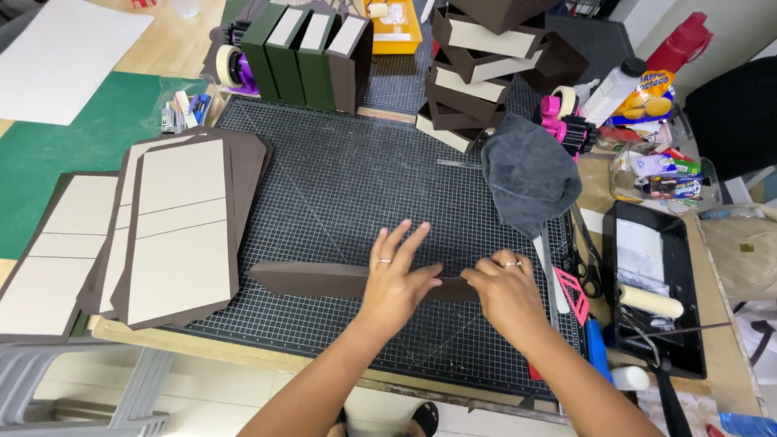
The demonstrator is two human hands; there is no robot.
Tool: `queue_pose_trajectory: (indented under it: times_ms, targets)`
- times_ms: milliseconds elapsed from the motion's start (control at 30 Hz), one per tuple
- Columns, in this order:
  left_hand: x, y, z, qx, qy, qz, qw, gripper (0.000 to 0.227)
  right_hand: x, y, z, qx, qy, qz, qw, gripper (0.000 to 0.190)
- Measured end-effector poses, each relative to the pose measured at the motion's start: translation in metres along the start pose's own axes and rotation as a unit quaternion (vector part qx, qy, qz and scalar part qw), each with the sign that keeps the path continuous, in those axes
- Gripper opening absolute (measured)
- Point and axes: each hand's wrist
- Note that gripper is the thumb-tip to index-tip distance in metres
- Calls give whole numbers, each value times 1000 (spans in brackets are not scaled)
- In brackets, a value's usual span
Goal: The person applies a decorative brown strip to a board, using a red squeegee to smooth it, then coats the surface with adhesive using a roller before wiping the assembly with a cloth.
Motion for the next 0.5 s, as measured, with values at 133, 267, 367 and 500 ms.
queue_pose_trajectory:
  times_ms: [133, 267, 367, 500]
  targets:
    - [4, -7, 9, -8, -16, 36, 999, 16, -4, -9, 4, 7, 0, 8, 1000, 20]
    - [-8, -9, 4, -13, -77, 98, 992, 17, -11, -32, 2, -46, 153, 54, 986, 20]
    - [-5, -9, 9, -21, -112, 104, 988, 20, -12, -38, -17, -27, 170, 65, 983, 15]
    - [12, -21, 27, 8, -6, 13, 1000, 23, -14, -36, -26, 18, 102, 63, 993, 19]
Point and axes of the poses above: each hand's wrist, its own x-axis away from the middle knuckle, its own z-axis out of the back of the hand, y = z × x, and after that the axes turned 9 degrees about z, right-handed
